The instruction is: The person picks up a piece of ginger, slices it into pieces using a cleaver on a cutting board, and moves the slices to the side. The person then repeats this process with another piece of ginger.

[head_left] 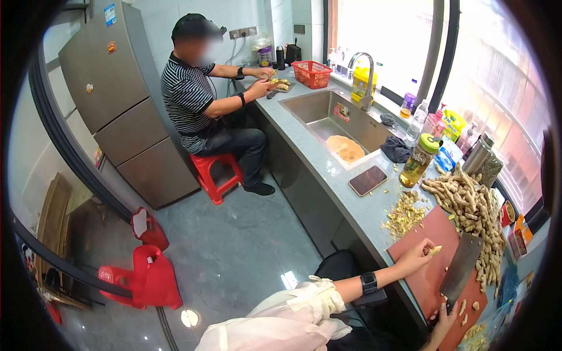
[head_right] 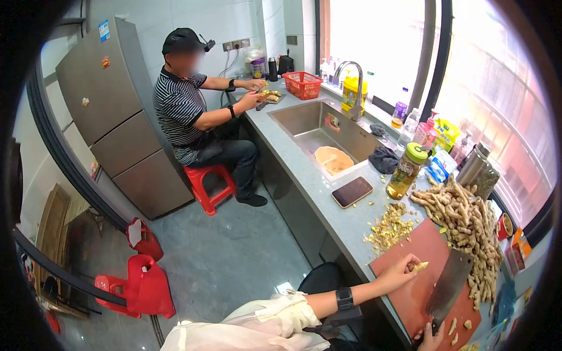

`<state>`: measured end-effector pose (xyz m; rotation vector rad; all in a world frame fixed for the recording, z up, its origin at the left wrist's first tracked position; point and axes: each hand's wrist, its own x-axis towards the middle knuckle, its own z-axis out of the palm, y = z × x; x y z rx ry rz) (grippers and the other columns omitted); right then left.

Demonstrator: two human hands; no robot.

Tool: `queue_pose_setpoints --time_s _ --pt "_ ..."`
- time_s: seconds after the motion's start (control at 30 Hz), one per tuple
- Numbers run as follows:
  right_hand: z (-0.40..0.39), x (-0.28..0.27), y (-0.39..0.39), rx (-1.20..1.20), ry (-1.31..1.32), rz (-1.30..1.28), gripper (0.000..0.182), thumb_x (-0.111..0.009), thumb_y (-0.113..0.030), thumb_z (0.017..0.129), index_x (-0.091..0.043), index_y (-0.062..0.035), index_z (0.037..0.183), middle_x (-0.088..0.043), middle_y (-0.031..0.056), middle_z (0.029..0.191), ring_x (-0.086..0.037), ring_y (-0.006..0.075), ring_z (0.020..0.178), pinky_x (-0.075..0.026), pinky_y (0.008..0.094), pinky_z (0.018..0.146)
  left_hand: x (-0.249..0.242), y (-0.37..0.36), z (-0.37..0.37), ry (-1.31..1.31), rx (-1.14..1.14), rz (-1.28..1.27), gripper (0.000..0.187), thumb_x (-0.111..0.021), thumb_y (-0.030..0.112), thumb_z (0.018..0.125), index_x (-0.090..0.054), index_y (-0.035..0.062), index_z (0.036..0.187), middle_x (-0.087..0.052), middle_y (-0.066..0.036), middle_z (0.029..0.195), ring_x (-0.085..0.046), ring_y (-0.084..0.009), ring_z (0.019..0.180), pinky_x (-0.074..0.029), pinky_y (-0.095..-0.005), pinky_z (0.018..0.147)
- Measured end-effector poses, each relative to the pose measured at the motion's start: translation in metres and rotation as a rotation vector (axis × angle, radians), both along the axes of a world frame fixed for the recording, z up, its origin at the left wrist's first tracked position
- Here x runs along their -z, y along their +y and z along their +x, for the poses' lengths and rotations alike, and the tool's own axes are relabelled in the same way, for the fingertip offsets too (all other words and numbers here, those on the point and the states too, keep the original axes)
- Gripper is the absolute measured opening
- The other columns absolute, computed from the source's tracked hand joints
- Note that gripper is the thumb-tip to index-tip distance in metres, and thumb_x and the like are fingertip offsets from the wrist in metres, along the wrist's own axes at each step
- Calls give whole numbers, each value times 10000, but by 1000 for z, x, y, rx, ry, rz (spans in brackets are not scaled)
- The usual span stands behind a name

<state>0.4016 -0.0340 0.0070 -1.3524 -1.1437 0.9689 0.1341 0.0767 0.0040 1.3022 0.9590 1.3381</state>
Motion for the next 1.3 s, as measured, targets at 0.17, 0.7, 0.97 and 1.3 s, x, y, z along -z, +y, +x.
queue_pose_setpoints --time_s 0.17,0.7,0.97,1.3 --pt "-1 -2 -2 48 83 36 478 -659 -126 1015 -492 -73 1460 -547 -19 743 -497 49 532 -412 204 462 -5 -15 10 227 -186 118 288 -669 116 931 -586 73 1204 -624 -79 977 -626 -220 834 -512 -367 760" --pt "-17 -24 -11 74 285 -12 369 -651 -119 997 -535 -69 1344 -536 -12 666 -516 81 494 -440 239 445 15 -1 3 91 -175 178 269 -685 67 948 -649 31 1212 -651 -18 982 -585 -106 852 -512 -287 750" --pt "-24 -34 -25 63 287 -43 305 -670 -88 987 -587 -35 1276 -616 14 732 -581 79 550 -486 231 513 -4 -11 -7 -112 -19 30 304 -689 -31 934 -631 8 1230 -648 -12 1027 -578 -57 864 -516 -215 789" --pt "-19 -49 -30 -91 242 -145 347 -677 -102 979 -595 12 1296 -608 8 796 -575 62 650 -484 217 587 -12 -13 -3 -31 46 -63 212 -703 7 950 -653 -2 1156 -699 -22 1005 -623 -71 861 -535 -234 800"
